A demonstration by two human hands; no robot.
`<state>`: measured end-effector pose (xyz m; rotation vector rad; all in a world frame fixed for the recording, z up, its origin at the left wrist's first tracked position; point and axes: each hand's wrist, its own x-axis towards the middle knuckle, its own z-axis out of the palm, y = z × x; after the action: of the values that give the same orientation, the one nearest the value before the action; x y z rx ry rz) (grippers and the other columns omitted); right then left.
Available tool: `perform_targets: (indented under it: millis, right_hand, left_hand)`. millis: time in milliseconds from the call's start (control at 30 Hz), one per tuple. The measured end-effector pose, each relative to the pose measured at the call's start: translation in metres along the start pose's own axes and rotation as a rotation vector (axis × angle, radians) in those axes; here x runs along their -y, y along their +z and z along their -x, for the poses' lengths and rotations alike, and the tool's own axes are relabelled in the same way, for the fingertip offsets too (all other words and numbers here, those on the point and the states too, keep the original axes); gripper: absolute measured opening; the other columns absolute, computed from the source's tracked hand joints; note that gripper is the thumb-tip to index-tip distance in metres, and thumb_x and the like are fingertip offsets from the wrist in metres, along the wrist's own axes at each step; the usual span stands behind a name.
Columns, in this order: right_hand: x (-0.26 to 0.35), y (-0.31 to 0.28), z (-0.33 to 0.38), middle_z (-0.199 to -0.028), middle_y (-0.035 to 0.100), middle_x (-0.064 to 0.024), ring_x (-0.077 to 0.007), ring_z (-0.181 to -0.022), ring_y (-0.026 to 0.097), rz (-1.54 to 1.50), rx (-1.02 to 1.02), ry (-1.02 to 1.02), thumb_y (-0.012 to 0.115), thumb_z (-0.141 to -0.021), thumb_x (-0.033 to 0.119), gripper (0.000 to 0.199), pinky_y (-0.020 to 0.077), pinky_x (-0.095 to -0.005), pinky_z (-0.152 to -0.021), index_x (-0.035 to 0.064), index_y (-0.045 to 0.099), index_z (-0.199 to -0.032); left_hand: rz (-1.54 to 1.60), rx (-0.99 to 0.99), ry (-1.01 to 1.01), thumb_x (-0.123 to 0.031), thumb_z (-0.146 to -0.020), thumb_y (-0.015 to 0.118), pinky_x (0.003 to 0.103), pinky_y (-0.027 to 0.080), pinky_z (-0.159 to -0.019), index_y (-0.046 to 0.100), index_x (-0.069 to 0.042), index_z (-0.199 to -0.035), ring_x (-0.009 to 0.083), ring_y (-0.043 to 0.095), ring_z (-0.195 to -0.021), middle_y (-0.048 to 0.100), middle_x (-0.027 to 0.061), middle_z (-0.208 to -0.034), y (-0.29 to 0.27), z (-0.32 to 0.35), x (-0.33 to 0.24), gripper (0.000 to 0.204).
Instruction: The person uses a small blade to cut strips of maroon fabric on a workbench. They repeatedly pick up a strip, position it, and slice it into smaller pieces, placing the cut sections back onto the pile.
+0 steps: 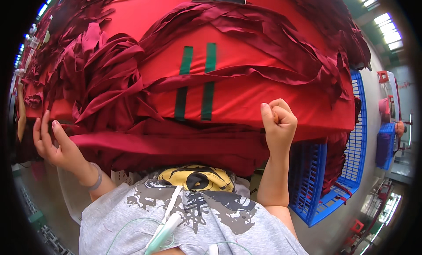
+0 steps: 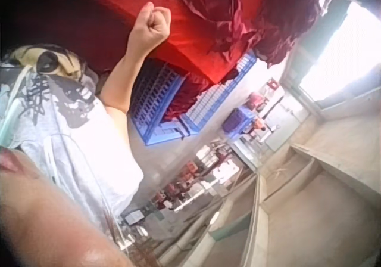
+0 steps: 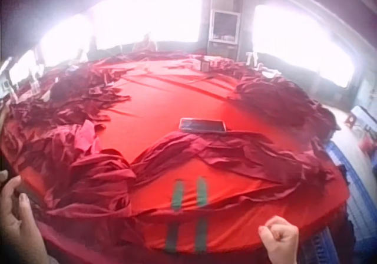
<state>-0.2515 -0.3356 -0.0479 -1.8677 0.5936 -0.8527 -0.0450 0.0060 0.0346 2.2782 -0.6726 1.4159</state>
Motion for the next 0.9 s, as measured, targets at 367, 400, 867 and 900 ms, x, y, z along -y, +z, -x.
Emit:
perform_targets:
  millis: [367, 400, 867, 900]
  right_hand:
    - [0.010, -0.018, 0.022, -0.061, 0.049, 0.0002, -0.0035, -0.055, 0.037, -0.004, 0.083, 0.087, 0.062, -0.087, -0.002, 0.040, 0.0259, -0.0251, -0.048, 0.0019, 0.039, -0.054]
    - [0.009, -0.021, 0.027, -0.060, 0.050, 0.0001, -0.0035, -0.054, 0.038, -0.046, 0.092, 0.161, 0.062, -0.087, -0.001, 0.040, 0.0271, -0.0245, -0.048, 0.0023, 0.041, -0.053]
    - [0.005, -0.008, -0.013, -0.119, 0.060, -0.0174, -0.0177, -0.076, 0.059, -1.334, 0.021, 0.062, 0.046, -0.098, 0.051, 0.054, 0.0534, -0.0311, -0.069, 0.0186, 0.045, -0.141]
    - [0.002, -0.036, -0.027, -0.110, 0.064, -0.0183, -0.0208, -0.084, 0.064, -1.423, -0.141, 0.106, 0.055, -0.096, 0.044, 0.046, 0.0513, -0.0320, -0.068, 0.0155, 0.051, -0.132]
  left_hand:
    - [0.458, 0.779, 0.319, -0.014, -0.086, 0.062, 0.038, 0.043, -0.093, 0.068, -0.010, -0.101, 0.0233, 0.062, -0.097, 0.066, 0.0064, -0.098, 0.114, 0.051, -0.163, 0.017]
    - [0.507, 0.827, 0.309, -0.014, -0.085, 0.062, 0.038, 0.043, -0.090, 0.068, -0.010, -0.100, 0.0235, 0.062, -0.092, 0.065, 0.0061, -0.094, 0.112, 0.048, -0.162, 0.016]
    - [1.751, 1.356, 0.075, -0.007, -0.066, 0.080, 0.031, 0.038, -0.053, 0.066, 0.002, -0.074, 0.0214, 0.055, -0.059, 0.059, 0.0101, -0.068, 0.051, -0.014, -0.053, 0.019]
    - [1.784, 1.278, -0.210, -0.005, -0.066, 0.079, 0.028, 0.036, -0.053, 0.064, 0.006, -0.072, 0.0169, 0.052, -0.058, 0.058, 0.0097, -0.067, 0.045, -0.005, -0.040, 0.020]
